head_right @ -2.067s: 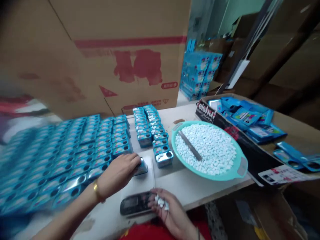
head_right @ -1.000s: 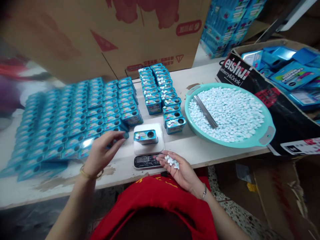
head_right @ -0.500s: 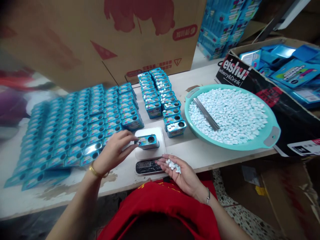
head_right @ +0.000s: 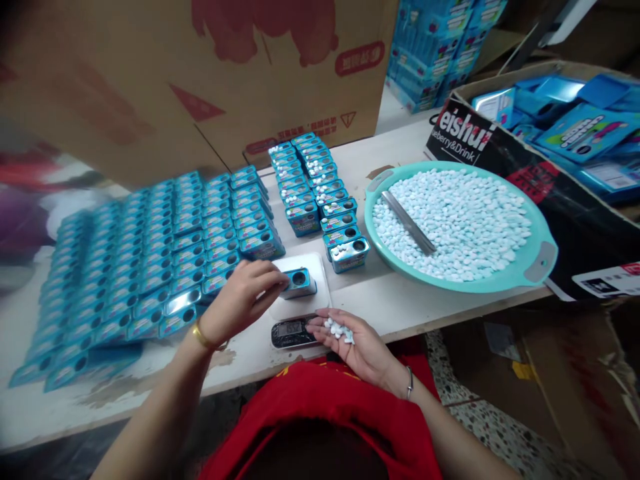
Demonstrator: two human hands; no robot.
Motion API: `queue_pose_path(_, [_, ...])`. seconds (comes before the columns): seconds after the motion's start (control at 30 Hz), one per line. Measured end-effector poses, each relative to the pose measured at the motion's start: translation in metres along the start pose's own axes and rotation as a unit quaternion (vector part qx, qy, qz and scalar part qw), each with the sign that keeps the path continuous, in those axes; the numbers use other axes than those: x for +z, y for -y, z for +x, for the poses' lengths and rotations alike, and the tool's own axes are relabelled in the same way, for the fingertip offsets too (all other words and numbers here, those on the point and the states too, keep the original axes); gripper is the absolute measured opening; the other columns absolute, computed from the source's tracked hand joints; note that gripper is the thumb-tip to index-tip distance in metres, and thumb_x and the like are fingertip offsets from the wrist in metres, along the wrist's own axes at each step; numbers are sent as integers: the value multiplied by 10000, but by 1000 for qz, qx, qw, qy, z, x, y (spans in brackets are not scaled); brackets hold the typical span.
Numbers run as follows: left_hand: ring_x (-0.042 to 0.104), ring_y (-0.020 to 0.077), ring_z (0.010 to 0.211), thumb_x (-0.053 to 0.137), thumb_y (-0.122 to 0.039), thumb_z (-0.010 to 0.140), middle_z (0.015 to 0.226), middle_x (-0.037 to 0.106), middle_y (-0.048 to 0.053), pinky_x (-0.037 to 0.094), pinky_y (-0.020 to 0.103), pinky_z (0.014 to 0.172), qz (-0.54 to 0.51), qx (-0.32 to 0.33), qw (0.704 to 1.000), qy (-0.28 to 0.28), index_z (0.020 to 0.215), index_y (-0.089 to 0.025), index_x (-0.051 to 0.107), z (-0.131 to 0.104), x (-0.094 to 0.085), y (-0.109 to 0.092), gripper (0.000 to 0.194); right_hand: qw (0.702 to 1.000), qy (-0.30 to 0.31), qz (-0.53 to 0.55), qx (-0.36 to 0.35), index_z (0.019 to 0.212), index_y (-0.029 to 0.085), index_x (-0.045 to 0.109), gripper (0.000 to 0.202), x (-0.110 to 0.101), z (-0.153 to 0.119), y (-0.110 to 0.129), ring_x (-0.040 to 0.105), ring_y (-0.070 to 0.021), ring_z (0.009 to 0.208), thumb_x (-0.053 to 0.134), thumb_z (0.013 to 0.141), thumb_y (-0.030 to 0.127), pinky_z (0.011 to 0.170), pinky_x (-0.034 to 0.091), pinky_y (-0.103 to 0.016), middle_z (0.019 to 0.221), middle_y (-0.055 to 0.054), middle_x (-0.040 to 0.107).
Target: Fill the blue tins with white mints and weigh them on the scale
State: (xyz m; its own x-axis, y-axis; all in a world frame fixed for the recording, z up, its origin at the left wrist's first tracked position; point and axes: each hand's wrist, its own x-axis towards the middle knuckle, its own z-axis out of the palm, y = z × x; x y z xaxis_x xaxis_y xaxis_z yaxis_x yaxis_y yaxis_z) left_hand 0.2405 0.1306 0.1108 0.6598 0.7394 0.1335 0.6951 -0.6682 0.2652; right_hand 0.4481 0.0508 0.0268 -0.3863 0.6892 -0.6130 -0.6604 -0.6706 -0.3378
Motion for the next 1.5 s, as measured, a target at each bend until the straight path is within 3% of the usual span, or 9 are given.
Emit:
queue_pose_path(0.27, [553,152,874,465,-261,926,905,627,48,365,304,766,-130,3,988,-77,980,-179,595,10,8,-20,163,999,19,32,21,968,60,652,211,14,5,0,693,-209,918,548,853,203,865,532,-298,935,-158,722])
queue_pose_path(0.43, [541,176,924,475,-272,916,993,622,61,358,328,801,-121,34,992,-11,1033,-207,597,-4,8,-38,181,994,52,90,41,1000,68,634,209,18,7,1,692,-159,802,505,882,183,789,554,-283,869,-100,721])
queue_pose_path(0.6, [485,234,1098,555,-448,861,1203,545,107,340,364,888,-43,-49,994,-86,1219,-185,509,1,10,-11,447,998,17,42,42,967,51,655,190,6,3,3,699,-153,764,524,861,139,707,559,-208,847,-122,726])
queue_pose_path(0.67, [487,253,1095,566,-527,827,1221,542,113,337,373,869,-8,-57,997,-53,1267,-186,470,7,14,0,566,999,-6,38,18,948,63,666,179,0,1,6,701,-158,785,526,856,126,730,563,-214,848,-121,728])
queue_pose_path(0.77, [539,223,968,507,-492,877,1069,616,77,334,354,802,15,-44,999,12,1177,-189,530,7,17,5,427,999,-26,37,-11,945,84,677,184,-8,-2,10,702,-152,779,518,858,116,744,571,-222,851,-105,731])
queue_pose_path(1.03, [568,202,953,525,-458,879,1027,623,60,356,327,801,37,-152,988,-15,1123,-200,545,-64,-14,18,356,999,-38,6,-17,922,107,692,175,-9,-3,9,698,-142,765,531,855,111,734,584,-216,842,-86,732])
queue_pose_path(1.23, [554,245,1004,516,-357,889,1079,593,92,365,359,805,125,-195,973,-1,1150,-195,533,-108,7,47,308,999,-29,-14,-6,911,86,683,142,-2,2,2,693,-157,780,570,838,129,726,578,-228,845,-105,726])
queue_pose_path(1.37, [527,268,1034,534,-362,868,1114,563,115,383,390,836,143,-197,966,-92,1186,-188,512,-86,10,46,363,999,-32,-8,-12,882,83,682,125,-1,5,2,689,-152,767,601,824,158,733,571,-236,812,-91,718])
queue_pose_path(1.5, [489,258,1103,500,-323,886,1171,544,110,374,392,892,113,-130,976,-130,1161,-197,527,-6,6,44,304,999,-31,-1,-28,871,79,681,126,3,5,3,686,-150,751,613,815,169,731,564,-239,793,-85,712])
